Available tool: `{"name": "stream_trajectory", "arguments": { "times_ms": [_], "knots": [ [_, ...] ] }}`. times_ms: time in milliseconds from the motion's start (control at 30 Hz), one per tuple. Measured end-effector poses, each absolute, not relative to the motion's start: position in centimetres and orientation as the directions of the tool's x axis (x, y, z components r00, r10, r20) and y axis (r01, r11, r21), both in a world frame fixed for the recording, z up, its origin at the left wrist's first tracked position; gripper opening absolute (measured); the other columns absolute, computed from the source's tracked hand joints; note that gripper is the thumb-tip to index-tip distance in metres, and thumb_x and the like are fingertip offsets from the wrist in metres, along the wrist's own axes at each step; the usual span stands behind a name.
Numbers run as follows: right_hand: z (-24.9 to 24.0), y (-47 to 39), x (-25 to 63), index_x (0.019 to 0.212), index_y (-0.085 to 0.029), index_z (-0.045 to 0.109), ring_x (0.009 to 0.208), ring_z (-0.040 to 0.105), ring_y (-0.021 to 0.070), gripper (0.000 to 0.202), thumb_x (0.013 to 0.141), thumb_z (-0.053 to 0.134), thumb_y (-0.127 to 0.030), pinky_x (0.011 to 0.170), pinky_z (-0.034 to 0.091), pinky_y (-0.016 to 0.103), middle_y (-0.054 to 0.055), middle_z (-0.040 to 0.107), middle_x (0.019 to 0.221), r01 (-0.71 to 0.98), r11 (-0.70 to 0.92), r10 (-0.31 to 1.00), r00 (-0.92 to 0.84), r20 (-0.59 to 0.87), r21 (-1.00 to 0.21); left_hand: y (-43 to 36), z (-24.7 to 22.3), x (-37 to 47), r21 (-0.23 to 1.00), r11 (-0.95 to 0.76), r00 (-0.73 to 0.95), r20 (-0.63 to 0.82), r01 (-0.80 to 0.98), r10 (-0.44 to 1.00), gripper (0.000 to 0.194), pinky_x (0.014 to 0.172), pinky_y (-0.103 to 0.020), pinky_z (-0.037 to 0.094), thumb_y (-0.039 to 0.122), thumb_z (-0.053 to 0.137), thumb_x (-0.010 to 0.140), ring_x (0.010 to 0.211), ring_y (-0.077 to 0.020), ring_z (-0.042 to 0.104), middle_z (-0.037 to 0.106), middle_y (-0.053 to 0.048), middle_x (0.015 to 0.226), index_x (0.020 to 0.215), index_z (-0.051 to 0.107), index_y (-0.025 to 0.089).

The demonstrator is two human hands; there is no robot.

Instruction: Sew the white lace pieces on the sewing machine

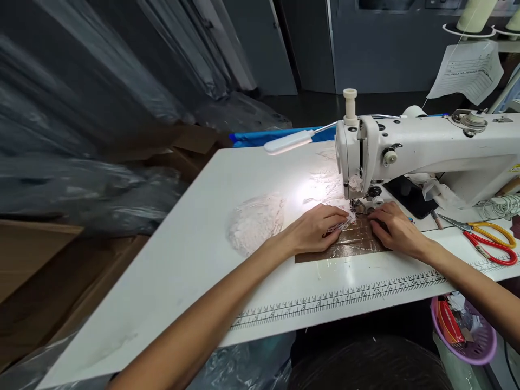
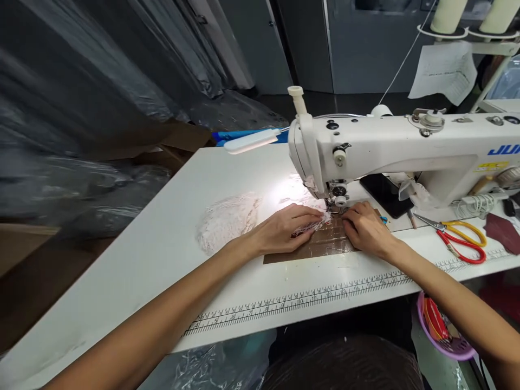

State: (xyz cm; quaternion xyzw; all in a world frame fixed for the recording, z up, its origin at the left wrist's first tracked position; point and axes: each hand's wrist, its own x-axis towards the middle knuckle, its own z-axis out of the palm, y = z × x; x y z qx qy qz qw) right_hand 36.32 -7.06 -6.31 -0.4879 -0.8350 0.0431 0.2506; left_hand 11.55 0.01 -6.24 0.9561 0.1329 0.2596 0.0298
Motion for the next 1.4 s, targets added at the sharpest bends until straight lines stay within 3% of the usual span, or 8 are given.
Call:
{"name": "stream_trajectory", "arguments": {
  "times_ms": [233, 500, 833, 933, 1033, 1100, 1233, 1400],
  "knots": [
    [-5.9, -4.9, 35.0, 0.091, -0.017, 0.068, 0.078, 0.060, 0.0178, 0.019, 0.089, 0.049, -0.014, 0.073, 0.047, 0.029, 0.008, 0.068, 0.090, 0.785, 0.432, 0.901, -0.364, 0.235, -0.443, 1.2, -6.7, 12.8, 0.126, -0.953, 0.786, 0.542, 0.275, 0.298, 0.022, 0.073, -0.034, 0.057, 0.025, 0.051, 0.096, 0.081, -0.0167, 0.069, 0.073, -0.006, 0.091, 0.088, 0.070, 0.017],
    [-6.8, -4.8, 34.9, 0.090, -0.017, 0.067, 0.078, 0.062, 0.0177, 0.015, 0.086, 0.052, -0.014, 0.071, 0.047, 0.028, 0.007, 0.069, 0.092, 0.756, 0.397, 0.914, -0.277, 0.296, -0.520, 2.0, -6.0, 13.2, 0.323, -0.875, 0.686, 0.544, 0.361, 0.484, 0.024, 0.058, -0.022, 0.054, 0.022, 0.049, 0.094, 0.066, -0.0108, 0.064, 0.070, -0.005, 0.083, 0.087, 0.070, 0.013],
    [-7.4, -5.0, 35.3, 0.091, -0.017, 0.067, 0.088, 0.064, 0.0208, 0.019, 0.088, 0.049, -0.019, 0.081, 0.051, 0.035, 0.009, 0.069, 0.097, 0.715, 0.448, 0.890, -0.302, 0.342, -0.536, 2.2, -5.9, 14.2, 0.182, -0.845, 0.729, 0.436, 0.503, 0.528, 0.023, 0.062, -0.030, 0.054, 0.021, 0.049, 0.089, 0.071, -0.0165, 0.064, 0.070, -0.006, 0.081, 0.082, 0.069, 0.015],
    [-7.3, -5.2, 35.2, 0.090, -0.017, 0.068, 0.085, 0.064, 0.0196, 0.019, 0.088, 0.048, -0.019, 0.078, 0.051, 0.034, 0.008, 0.069, 0.095, 0.689, 0.456, 0.884, -0.280, 0.374, -0.563, -0.8, -3.7, 13.5, 0.378, -0.845, 0.732, 0.437, 0.377, 0.522, 0.025, 0.069, -0.034, 0.055, 0.025, 0.051, 0.090, 0.069, -0.0150, 0.064, 0.072, -0.004, 0.078, 0.072, 0.068, 0.016],
    [-7.3, -5.3, 35.0, 0.089, -0.017, 0.068, 0.084, 0.064, 0.0188, 0.019, 0.088, 0.049, -0.017, 0.077, 0.051, 0.033, 0.008, 0.070, 0.093, 0.671, 0.465, 0.878, -0.262, 0.401, -0.578, -3.7, -1.9, 12.3, 0.678, -0.732, 0.939, 0.210, 0.063, 0.274, 0.034, 0.062, -0.025, 0.054, 0.031, 0.055, 0.094, 0.056, -0.0086, 0.060, 0.069, 0.002, 0.065, 0.064, 0.067, 0.019],
    [-7.4, -5.4, 34.9, 0.088, -0.018, 0.068, 0.084, 0.064, 0.0188, 0.018, 0.087, 0.050, -0.015, 0.077, 0.051, 0.033, 0.007, 0.070, 0.093, 0.678, 0.447, 0.885, -0.237, 0.401, -0.584, -4.0, -1.9, 11.6, 0.610, -0.783, 0.899, 0.266, 0.123, 0.349, 0.033, 0.059, -0.024, 0.052, 0.030, 0.055, 0.095, 0.058, -0.0094, 0.061, 0.070, 0.001, 0.067, 0.066, 0.068, 0.018],
    [-7.6, -5.4, 34.7, 0.088, -0.018, 0.068, 0.083, 0.063, 0.0193, 0.017, 0.086, 0.051, -0.016, 0.077, 0.050, 0.034, 0.007, 0.070, 0.091, 0.690, 0.431, 0.887, -0.207, 0.412, -0.582, -1.5, -4.1, 11.2, 0.220, -0.920, 0.814, 0.432, 0.323, 0.389, 0.024, 0.069, -0.033, 0.053, 0.029, 0.051, 0.096, 0.081, -0.0179, 0.067, 0.074, -0.008, 0.091, 0.093, 0.071, 0.015],
    [-7.6, -5.4, 35.0, 0.089, -0.019, 0.070, 0.088, 0.061, 0.0227, 0.019, 0.087, 0.051, -0.017, 0.079, 0.050, 0.037, 0.008, 0.069, 0.089, 0.749, 0.430, 0.873, -0.203, 0.443, -0.505, 1.1, -6.3, 12.4, 0.089, -0.954, 0.862, 0.412, 0.286, 0.297, 0.027, 0.075, -0.033, 0.055, 0.026, 0.045, 0.099, 0.088, -0.0174, 0.069, 0.072, -0.009, 0.098, 0.099, 0.070, 0.015]
  ]
}}
